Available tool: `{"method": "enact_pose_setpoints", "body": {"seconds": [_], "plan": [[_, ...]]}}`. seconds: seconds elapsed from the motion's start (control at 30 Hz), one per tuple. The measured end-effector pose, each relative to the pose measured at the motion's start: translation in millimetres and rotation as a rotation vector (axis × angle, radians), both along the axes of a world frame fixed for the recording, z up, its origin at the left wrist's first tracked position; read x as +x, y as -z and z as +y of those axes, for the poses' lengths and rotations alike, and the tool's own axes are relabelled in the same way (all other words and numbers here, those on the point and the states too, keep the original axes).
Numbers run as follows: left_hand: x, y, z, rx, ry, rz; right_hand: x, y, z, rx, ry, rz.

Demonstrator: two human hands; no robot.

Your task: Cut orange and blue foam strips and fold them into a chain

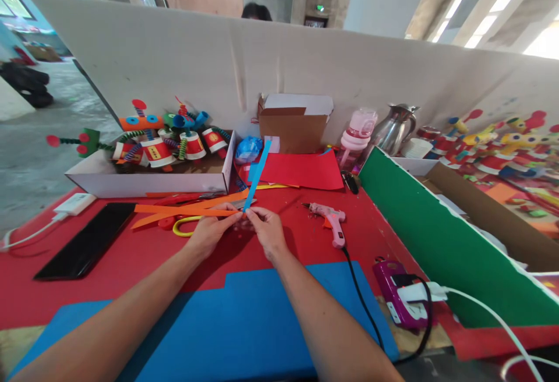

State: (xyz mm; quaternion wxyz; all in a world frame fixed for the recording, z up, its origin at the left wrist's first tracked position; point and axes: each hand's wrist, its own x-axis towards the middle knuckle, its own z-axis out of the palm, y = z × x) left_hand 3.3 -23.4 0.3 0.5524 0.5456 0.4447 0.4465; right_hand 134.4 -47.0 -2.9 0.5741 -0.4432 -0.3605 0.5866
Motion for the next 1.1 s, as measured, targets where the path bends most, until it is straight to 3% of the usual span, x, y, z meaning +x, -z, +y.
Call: {"method": "enact_pose_setpoints", "body": {"seconds": [0.5, 0.8, 1.1], "plan": [[-0.4, -2.8, 0.6, -0.031, 0.016, -0.061, 0.7, -1.4, -1.0, 0.006, -0.020, -0.005], [1.6, 1.5, 0.4, -0.104, 0.075, -0.216, 2.8, -1.4, -1.0, 0.047, 0.037, -0.113], [-0.8, -2.8, 0.9, -0.032, 0.049, -0.106, 1.5, 0.9, 0.5, -0.036, 0.009, -0.002]]}}
